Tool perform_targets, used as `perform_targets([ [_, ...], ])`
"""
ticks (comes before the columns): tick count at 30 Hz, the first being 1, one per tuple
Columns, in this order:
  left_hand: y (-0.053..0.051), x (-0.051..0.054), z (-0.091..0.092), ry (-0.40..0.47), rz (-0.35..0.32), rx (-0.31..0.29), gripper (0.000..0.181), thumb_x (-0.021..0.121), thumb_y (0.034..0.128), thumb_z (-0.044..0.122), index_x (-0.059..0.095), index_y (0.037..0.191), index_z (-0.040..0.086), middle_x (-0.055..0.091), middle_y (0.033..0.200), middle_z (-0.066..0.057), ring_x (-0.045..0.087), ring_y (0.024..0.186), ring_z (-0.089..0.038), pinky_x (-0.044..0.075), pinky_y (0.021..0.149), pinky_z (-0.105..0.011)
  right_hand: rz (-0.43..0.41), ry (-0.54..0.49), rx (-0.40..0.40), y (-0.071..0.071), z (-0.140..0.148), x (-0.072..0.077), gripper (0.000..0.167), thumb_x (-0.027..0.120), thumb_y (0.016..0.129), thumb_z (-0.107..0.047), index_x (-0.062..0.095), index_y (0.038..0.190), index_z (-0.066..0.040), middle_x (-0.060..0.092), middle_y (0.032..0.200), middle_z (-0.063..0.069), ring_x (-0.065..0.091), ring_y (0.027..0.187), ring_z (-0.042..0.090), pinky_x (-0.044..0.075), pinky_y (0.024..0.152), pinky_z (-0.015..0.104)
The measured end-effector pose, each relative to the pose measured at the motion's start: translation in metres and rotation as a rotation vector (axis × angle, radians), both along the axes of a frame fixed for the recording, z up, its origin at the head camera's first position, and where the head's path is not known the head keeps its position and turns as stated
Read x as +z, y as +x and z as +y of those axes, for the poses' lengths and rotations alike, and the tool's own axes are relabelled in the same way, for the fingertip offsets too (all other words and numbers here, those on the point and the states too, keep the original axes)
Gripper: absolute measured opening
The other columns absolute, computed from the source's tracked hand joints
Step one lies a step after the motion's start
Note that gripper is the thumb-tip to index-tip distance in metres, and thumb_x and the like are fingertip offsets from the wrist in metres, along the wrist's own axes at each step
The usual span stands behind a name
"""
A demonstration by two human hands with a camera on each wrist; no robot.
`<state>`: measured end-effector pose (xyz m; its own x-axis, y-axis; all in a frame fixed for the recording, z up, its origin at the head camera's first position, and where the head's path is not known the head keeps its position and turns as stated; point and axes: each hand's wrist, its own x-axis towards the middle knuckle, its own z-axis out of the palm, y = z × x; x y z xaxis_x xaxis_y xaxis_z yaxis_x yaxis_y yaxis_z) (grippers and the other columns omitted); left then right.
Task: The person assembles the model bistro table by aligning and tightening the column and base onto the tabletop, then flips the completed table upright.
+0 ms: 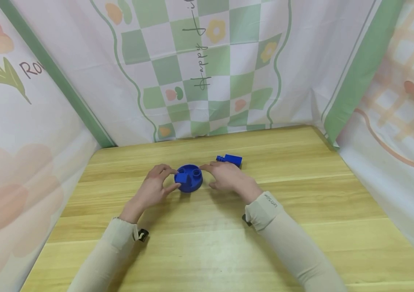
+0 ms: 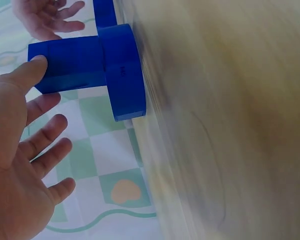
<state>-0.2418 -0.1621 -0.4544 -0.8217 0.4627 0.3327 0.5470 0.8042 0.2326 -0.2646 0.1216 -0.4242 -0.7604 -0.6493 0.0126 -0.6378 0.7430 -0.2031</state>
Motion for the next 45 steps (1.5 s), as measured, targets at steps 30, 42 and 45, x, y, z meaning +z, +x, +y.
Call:
perform_targets([
  [30,0.001,-0.003,0.012,-0.028,0.034,0.186,0.055,0.059,0.0914,0.062,0.067,0.12,0.015,0.064,0.116,-0.003,0.057,0.118,-0.026,0.037,0.113,-0.045,-0.018,-0.03,-0.04,0.001,0.025,-0.002,0.063,0.072,0.092,-0.025,0.047,0.149,-0.013,0.053,0.147,0.017,0.057,0.127,0.038,0.05,0.102,0.053],
  [42,0.0,0.001,0.012,0.008,0.02,0.192,0.051,0.063,0.0926,0.053,0.066,0.123,0.012,0.064,0.115,-0.005,0.056,0.116,-0.027,0.038,0.112,-0.044,0.005,-0.012,-0.091,0.003,0.044,-0.006,0.061,0.074,0.09,-0.028,0.053,0.144,-0.011,0.06,0.139,0.019,0.058,0.125,0.04,0.047,0.105,0.055],
  [45,-0.001,0.002,0.012,0.016,0.0,0.203,0.053,0.063,0.0924,0.054,0.066,0.125,0.012,0.064,0.117,-0.005,0.056,0.117,-0.028,0.038,0.112,-0.044,-0.002,0.009,-0.106,0.004,0.049,-0.007,0.057,0.074,0.09,-0.027,0.056,0.141,-0.01,0.062,0.136,0.019,0.059,0.123,0.04,0.048,0.103,0.055],
])
